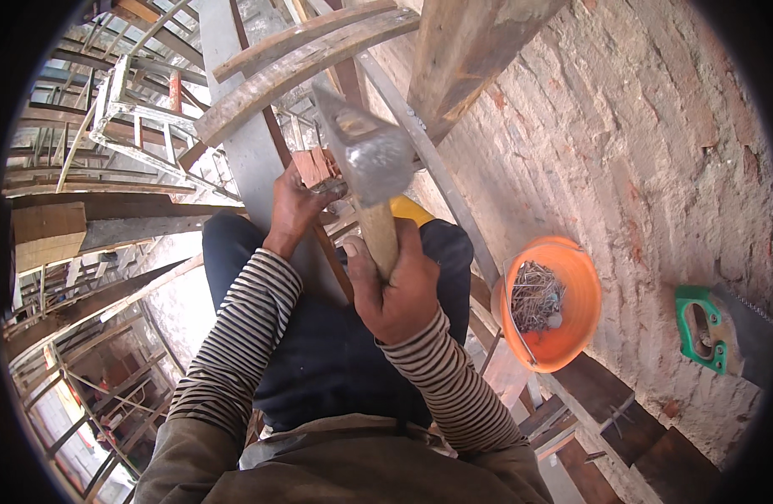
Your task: The person hits a wooden block with the blunt side of a hand-axe to secure it against a larger beam on a construction site.
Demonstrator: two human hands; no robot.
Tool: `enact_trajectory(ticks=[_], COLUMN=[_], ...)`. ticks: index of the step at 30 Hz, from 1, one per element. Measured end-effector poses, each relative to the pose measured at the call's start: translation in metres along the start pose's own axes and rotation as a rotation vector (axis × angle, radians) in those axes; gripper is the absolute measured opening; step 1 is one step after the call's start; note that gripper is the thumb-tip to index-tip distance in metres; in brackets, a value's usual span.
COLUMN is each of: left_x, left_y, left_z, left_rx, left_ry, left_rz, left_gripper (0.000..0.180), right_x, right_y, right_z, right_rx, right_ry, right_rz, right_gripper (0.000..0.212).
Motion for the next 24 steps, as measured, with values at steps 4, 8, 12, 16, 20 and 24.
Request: enact_trajectory(ticks=[4, 8, 12, 16, 20, 24], left_x=[0.013, 0.003, 0.008, 0.004, -0.002, 0.005], left_y=[0.002, 0.004, 0.003, 0.003, 0.006, 0.009], left_z=[0.0, -0.004, -0.004, 0.001, -0.008, -0.005], left_rx=[-0.003, -0.029, -0.018, -0.055, -0.045, 0.012], left_ry=[-0.06, -0.036, -0.016, 0.076, 0.052, -0.104], left_rz=[0.076, -0.029, -0.047, -0.058, -0.082, -0.032], left_gripper=[0.057, 0.057, 0.055, 0.052, 0.048, 0.044], right_x=[0.028, 0.039, 0.006, 0.02, 0.01, 0.002], right_y=[-0.004, -0.009, -0.012, -0.012, -0.028, -0.017], right_z=[0.01, -0.001, -0.013, 0.001, -0.004, -0.009], right_rx=[-0.089, -0.116, -0.016, 0.004, -0.144, -0.003], right_ry=[0.16, -0.05, -0.131, -0.002, 0.047, -0.239], right_rz=[0.128, 0.366, 0.248, 0.081, 0.261, 0.22], right_gripper=[0.033, 0.031, 0.031, 0.037, 0.038, 0.036])
Point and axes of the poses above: each hand's wrist, its own y-axis away from the middle knuckle, its own z-axis out of the palm, x = y × z, the point moved 2 cm from there along -y, towards the middle knuckle, and after that the axes turned 5 degrees about x, right-handed, at the moved point
